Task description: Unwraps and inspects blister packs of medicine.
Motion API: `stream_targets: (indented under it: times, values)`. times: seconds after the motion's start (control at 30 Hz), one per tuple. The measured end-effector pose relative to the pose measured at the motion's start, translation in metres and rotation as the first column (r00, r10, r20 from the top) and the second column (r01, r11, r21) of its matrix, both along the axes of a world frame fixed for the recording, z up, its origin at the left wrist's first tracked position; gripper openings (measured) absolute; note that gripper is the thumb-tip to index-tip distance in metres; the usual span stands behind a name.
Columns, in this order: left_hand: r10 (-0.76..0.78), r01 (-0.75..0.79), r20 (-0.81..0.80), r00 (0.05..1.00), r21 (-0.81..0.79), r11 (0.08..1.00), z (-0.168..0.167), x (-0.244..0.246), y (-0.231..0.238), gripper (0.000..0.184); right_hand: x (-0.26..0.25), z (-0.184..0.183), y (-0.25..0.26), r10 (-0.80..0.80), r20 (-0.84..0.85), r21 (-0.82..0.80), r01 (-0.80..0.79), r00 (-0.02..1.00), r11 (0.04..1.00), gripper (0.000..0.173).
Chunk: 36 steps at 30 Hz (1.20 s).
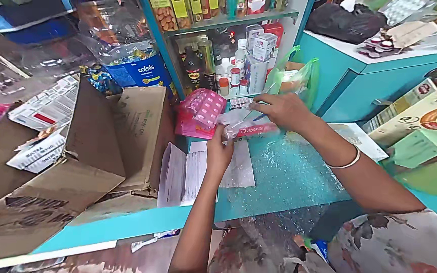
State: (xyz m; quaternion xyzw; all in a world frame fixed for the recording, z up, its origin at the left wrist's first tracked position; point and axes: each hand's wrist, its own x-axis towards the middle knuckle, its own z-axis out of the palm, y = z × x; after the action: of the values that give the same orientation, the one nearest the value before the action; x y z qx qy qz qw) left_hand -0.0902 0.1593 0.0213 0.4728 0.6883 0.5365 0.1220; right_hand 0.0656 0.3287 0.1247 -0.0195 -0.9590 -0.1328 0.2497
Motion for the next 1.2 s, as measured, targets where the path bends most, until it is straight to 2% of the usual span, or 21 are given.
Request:
stream_targets:
  times: [0.07, 0.13, 0.2, 0.27, 0.3, 0.37, 0.43, 0.5, 0.57, 0.63, 0.67, 0.7, 0.73, 0.77, 0.8, 0.83, 0.87, 0.9, 0.97, 1.03, 1.2]
  values:
    - [-0.005, 0.005, 0.049, 0.999, -0.014, 1.000, 0.001, -0.001, -0.004, 0.033, 0.009, 0.008, 0.006, -0.096, -0.028, 0.037, 0.097, 0.995, 0.995, 0.032]
    - [-0.007, 0.008, 0.078, 0.997, -0.018, 1.000, -0.001, 0.000, -0.007, 0.034, 0.021, 0.016, 0.008, -0.235, -0.089, -0.005, 0.235, 0.968, 0.972, 0.034]
    - [-0.026, 0.029, 0.077, 0.997, -0.046, 0.999, -0.002, -0.001, -0.010, 0.036, 0.032, 0.023, 0.010, -0.344, -0.226, -0.151, 0.317, 0.911, 0.936, 0.027]
    - [-0.052, 0.054, 0.021, 0.998, -0.116, 0.992, -0.002, -0.001, -0.015, 0.040, 0.041, 0.029, 0.005, -0.434, -0.367, -0.431, 0.263, 0.823, 0.863, 0.025]
    - [-0.073, 0.071, -0.007, 0.997, -0.171, 0.983, 0.000, -0.001, -0.019, 0.043, 0.045, 0.031, 0.001, -0.474, -0.400, -0.562, 0.199, 0.784, 0.803, 0.026]
    - [-0.120, 0.103, -0.042, 0.992, -0.293, 0.951, 0.005, -0.001, -0.029, 0.052, 0.048, 0.028, -0.010, -0.516, -0.391, -0.780, 0.023, 0.762, 0.626, 0.022]
    - [-0.158, 0.128, -0.039, 0.987, -0.415, 0.900, 0.011, -0.001, -0.038, 0.062, 0.051, 0.023, -0.022, -0.520, -0.324, -0.907, -0.103, 0.791, 0.408, 0.017]
    - [-0.164, 0.127, -0.027, 0.986, -0.513, 0.849, 0.017, 0.001, -0.044, 0.072, 0.052, 0.018, -0.034, -0.510, -0.260, -0.961, -0.171, 0.820, 0.215, 0.014]
    - [-0.136, 0.091, -0.042, 0.990, -0.545, 0.834, 0.021, 0.003, -0.049, 0.076, 0.051, 0.014, -0.038, -0.492, -0.235, -0.972, -0.207, 0.838, 0.113, 0.013]
    - [-0.091, 0.028, -0.093, 0.992, -0.531, 0.847, 0.023, 0.006, -0.054, 0.073, 0.049, 0.009, -0.037, -0.489, -0.222, -0.975, -0.207, 0.843, 0.087, 0.012]
    - [-0.066, -0.005, -0.123, 0.990, -0.503, 0.864, 0.023, 0.007, -0.057, 0.070, 0.048, 0.007, -0.038, -0.492, -0.222, -0.975, -0.192, 0.842, 0.113, 0.012]
    - [-0.037, -0.035, -0.151, 0.988, -0.447, 0.894, 0.022, 0.009, -0.059, 0.067, 0.048, 0.004, -0.039, -0.498, -0.239, -0.968, -0.162, 0.834, 0.193, 0.013]
    - [-0.011, -0.052, -0.171, 0.985, -0.359, 0.932, 0.021, 0.011, -0.061, 0.061, 0.048, -0.001, -0.042, -0.495, -0.289, -0.930, -0.117, 0.819, 0.349, 0.016]
    - [0.001, -0.048, -0.179, 0.984, -0.258, 0.965, 0.021, 0.014, -0.063, 0.053, 0.048, -0.009, -0.047, -0.441, -0.394, -0.818, -0.088, 0.807, 0.569, 0.019]
    - [-0.014, -0.008, -0.145, 0.989, -0.154, 0.988, 0.024, 0.016, -0.065, 0.045, 0.047, -0.019, -0.052, -0.320, -0.519, -0.619, -0.090, 0.792, 0.780, 0.018]
    - [-0.081, 0.079, -0.038, 0.996, -0.052, 0.996, 0.027, 0.020, -0.067, 0.038, 0.049, -0.027, -0.056, -0.142, -0.578, -0.367, -0.101, 0.804, 0.925, 0.015]
    - [-0.185, 0.178, 0.121, 0.975, 0.060, 0.982, 0.031, 0.024, -0.068, 0.039, 0.050, -0.032, -0.061, 0.018, -0.568, -0.134, -0.114, 0.823, 0.984, 0.013]
    - [-0.291, 0.254, 0.289, 0.912, 0.160, 0.954, 0.034, 0.028, -0.070, 0.043, 0.050, -0.036, -0.068, 0.133, -0.542, 0.040, -0.133, 0.830, 0.990, 0.012]
    - [-0.427, 0.338, 0.480, 0.767, 0.264, 0.903, 0.041, 0.031, -0.074, 0.045, 0.050, -0.038, -0.081, 0.241, -0.493, 0.224, -0.146, 0.836, 0.964, 0.012]
    - [-0.469, 0.352, 0.555, 0.687, 0.310, 0.883, 0.045, 0.032, -0.077, 0.036, 0.050, -0.040, -0.086, 0.275, -0.478, 0.272, -0.157, 0.834, 0.949, 0.011]
    - [-0.503, 0.373, 0.583, 0.637, 0.338, 0.864, 0.042, 0.029, -0.084, 0.034, 0.048, -0.045, -0.085, 0.315, -0.478, 0.278, -0.199, 0.820, 0.940, 0.009]
